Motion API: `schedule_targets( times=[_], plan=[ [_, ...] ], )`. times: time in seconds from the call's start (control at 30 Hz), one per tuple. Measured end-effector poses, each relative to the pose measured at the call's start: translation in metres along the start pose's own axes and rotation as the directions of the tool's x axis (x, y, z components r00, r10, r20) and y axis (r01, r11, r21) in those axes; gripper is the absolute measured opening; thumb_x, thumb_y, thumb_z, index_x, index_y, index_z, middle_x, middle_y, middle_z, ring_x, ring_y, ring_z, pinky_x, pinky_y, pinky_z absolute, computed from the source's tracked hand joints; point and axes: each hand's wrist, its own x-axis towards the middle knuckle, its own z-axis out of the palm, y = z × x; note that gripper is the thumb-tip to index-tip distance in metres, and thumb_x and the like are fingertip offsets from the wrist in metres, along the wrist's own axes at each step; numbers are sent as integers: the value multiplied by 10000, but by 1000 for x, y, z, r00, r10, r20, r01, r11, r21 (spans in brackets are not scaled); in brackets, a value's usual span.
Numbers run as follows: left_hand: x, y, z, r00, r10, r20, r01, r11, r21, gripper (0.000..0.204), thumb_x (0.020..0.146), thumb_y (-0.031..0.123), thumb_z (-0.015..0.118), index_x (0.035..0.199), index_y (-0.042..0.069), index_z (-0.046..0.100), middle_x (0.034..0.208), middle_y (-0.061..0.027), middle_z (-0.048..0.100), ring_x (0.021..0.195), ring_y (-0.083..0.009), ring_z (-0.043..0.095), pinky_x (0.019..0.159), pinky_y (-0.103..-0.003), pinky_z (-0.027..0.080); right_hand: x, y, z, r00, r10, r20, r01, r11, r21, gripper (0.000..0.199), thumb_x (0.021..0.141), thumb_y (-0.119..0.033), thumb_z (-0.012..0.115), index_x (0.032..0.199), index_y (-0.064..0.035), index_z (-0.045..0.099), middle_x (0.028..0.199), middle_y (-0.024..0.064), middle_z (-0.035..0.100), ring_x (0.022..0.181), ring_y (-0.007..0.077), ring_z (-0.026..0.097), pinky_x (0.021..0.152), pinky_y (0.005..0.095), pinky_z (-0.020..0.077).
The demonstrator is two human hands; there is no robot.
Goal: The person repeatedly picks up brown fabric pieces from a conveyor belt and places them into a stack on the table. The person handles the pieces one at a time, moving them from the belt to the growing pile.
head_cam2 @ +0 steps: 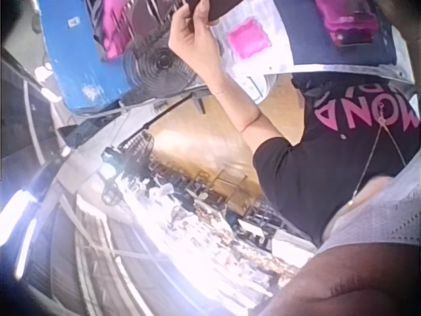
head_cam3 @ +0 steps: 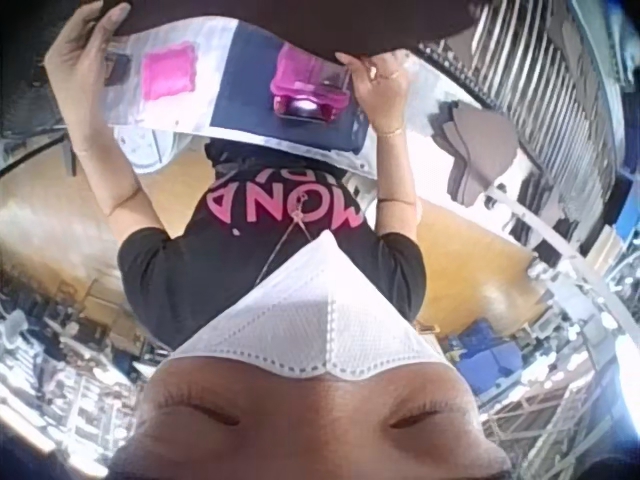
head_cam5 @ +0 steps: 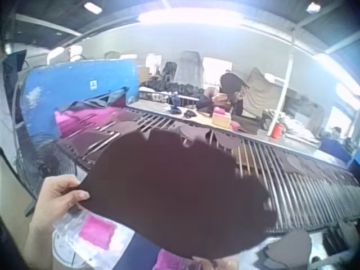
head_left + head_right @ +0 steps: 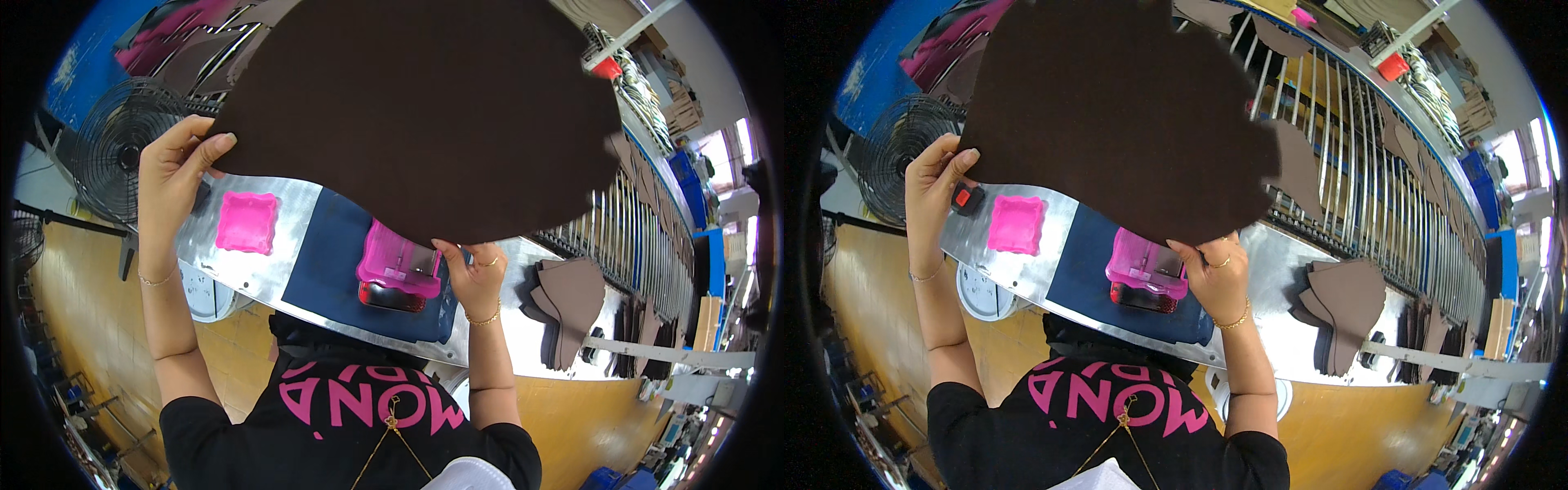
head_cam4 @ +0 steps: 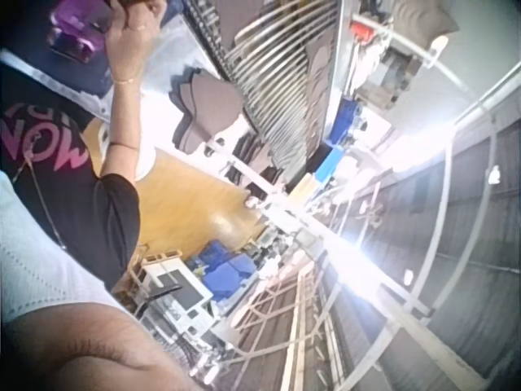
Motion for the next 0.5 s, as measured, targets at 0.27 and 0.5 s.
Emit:
schedule_targets(
  times=[0.27,0.5],
  plan=[
    [-15,-15,45,955,65,290,-130,969,211,86,823,8,640,888,-46,628,721,-69,594,631,-113,562,557,-222,446,-32,14,-40,995,-96,-36,86,973,-214,203,693,62,648,854,-61,642,755,49,662,710,247,619,808,406,412],
    [-17,-9,126,804,288,521,-393,914,103,104,751,57,686,839,8,660,721,-87,611,646,-248,606,605,-336,505,-123,50,-90,962,214,-167,-260,903,-342,154,755,20,703,903,-20,687,879,119,679,785,231,633,772,295,464]
  ],
)
